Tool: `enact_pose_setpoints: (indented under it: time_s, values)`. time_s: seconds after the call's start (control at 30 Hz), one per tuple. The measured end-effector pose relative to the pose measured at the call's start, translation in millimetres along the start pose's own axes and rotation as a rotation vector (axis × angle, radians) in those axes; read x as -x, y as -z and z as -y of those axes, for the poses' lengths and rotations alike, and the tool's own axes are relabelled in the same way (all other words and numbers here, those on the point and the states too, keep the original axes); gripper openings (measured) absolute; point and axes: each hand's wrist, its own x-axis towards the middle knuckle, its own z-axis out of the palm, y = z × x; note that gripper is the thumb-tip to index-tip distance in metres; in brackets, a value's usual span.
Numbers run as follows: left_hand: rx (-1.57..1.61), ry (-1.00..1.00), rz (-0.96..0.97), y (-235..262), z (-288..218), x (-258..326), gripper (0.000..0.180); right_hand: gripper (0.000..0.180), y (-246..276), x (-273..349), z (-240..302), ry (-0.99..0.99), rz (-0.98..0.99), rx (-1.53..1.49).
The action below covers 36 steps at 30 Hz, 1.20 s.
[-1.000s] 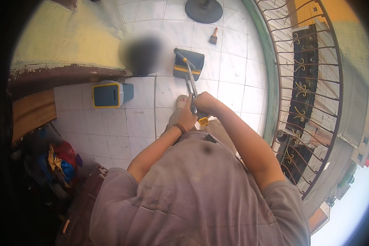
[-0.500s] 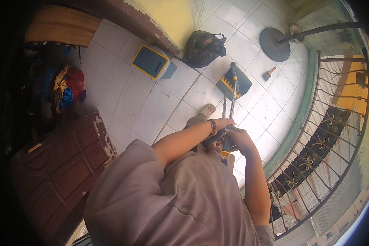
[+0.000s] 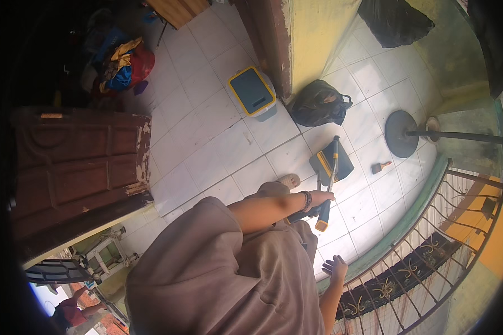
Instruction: The person sweeps debris into a dustpan on a tiled balcony, empties it into a trash bag, and then moves inside to scrub a floor corner with a brush. They handle a broom, dustpan, trash bag, and brush during the cleaning process.
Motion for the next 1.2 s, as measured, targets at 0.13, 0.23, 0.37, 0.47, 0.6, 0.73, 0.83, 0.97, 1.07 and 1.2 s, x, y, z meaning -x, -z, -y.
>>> enact_pose_setpoints:
  time_s: [0.13,0.23,0.37,0.47,0.6,0.73,0.83,0.97,1.07,1.2]
  values:
    - [0.104,-0.08,-0.032,-9.2,-41.2,80.9,0.055,0.051,49.1,-16.8,-75.8,-0.056,-0.002,-0.065]
    - [0.057,-0.209,-0.164,-19.0,-35.0,146.5,0.061,0.049,65.0,-31.0,-101.3,-0.099,0.033,-0.081]
    - [0.066,-0.346,-0.266,25.0,13.7,179.4,0.058,0.047,88.8,-54.9,-94.4,-0.084,0.075,-0.05]
    - [0.229,-0.26,-0.441,43.6,40.8,282.3,0.059,0.046,99.4,-78.5,-55.3,0.009,0.079,-0.049]
    - [0.409,-0.48,-0.62,84.7,71.3,348.0,0.06,0.045,113.7,-127.7,26.8,0.104,-0.018,-0.123]
    - [0.522,-0.613,-0.678,151.6,86.9,386.6,0.057,0.045,71.6,-95.7,92.9,0.381,0.001,-0.005]
    - [0.586,-0.629,-0.695,209.9,72.2,406.5,0.059,0.045,30.3,-82.6,111.8,0.394,0.044,0.092]
    - [0.663,-0.597,-0.747,285.7,29.2,423.9,0.06,0.043,-34.9,-65.8,95.9,0.299,0.05,0.175]
    - [0.635,-0.601,-0.738,353.3,-2.9,431.1,0.056,0.043,-79.8,-29.9,73.9,0.221,0.061,0.238]
    - [0.714,-0.641,-0.748,420.5,-46.1,436.7,0.054,0.042,-104.7,8.5,56.8,0.143,0.051,0.24]
